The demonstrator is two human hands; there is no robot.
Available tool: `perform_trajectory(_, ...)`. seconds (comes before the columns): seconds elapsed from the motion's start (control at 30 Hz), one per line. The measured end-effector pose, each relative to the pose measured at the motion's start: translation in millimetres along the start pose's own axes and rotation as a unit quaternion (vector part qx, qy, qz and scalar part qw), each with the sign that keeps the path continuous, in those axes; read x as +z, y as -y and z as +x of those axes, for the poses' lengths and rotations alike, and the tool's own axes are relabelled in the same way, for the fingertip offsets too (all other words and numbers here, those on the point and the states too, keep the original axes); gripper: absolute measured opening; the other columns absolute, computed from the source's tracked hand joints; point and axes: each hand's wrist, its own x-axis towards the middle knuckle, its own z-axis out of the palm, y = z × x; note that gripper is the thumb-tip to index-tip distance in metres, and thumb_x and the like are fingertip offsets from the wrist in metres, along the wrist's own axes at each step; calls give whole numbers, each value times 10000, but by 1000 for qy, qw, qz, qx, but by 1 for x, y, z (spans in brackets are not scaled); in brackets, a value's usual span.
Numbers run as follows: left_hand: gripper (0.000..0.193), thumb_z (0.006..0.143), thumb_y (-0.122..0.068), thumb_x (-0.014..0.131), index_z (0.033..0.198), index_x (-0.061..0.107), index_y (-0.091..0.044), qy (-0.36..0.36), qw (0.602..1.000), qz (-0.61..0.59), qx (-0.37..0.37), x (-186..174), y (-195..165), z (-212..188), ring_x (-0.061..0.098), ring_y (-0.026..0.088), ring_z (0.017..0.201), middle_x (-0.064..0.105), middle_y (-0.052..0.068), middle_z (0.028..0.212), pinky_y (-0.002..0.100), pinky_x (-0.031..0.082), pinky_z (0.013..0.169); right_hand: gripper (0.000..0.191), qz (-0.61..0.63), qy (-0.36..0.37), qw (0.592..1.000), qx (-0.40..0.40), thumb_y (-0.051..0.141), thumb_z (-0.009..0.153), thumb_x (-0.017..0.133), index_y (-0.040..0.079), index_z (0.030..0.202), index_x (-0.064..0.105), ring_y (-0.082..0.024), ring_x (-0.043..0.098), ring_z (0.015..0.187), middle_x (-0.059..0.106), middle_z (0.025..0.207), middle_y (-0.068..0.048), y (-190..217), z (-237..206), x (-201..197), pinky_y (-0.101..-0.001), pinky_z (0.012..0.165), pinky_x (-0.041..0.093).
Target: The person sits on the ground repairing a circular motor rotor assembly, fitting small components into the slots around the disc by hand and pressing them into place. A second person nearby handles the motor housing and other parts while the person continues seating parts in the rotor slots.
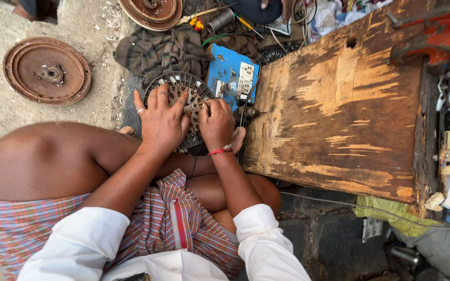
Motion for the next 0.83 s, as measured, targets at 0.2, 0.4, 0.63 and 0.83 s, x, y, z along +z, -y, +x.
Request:
perform_trajectory(0.2, 512, 886, -336, 742, 1372, 679, -188, 13, 1000, -23, -14, 2, 0, -4, 444, 400, 1351, 488, 227, 1428, 734, 155, 1149, 92, 13, 0, 1000, 13, 109, 917, 687, 35, 972, 692, -302, 682, 900, 689, 964, -101, -2, -10, -1, -426, 790, 560)
perform_trajectory(0.4, 523, 871, -328, 741, 1372, 683, -188, 6, 1000, -13, -9, 0, -1, -3, 447, 389, 1353, 487, 221, 1428, 731, 164, 1161, 85, 6, 4, 1000, 10, 128, 903, 705, 57, 943, 682, -316, 675, 902, 680, 943, -98, 7, -7, 6, -435, 795, 547)
perform_trajectory(0.63, 532, 870, -337, 730, 1381, 681, -195, 0, 1000, -8, -9, 2, 1, -1, 449, 387, 1358, 485, 220, 1438, 731, 155, 1161, 104, 12, -4, 1000, 8, 122, 907, 697, 44, 965, 662, -333, 666, 903, 671, 954, -113, 4, -5, 6, -445, 786, 540)
perform_trajectory(0.83, 515, 893, -341, 728, 1385, 681, -196, 8, 1000, -18, -14, 5, -1, -3, 443, 383, 1367, 483, 215, 1439, 736, 148, 1163, 106, 20, -4, 999, 30, 124, 911, 705, 59, 986, 669, -313, 683, 896, 681, 951, -103, -10, -8, 12, -433, 793, 552)
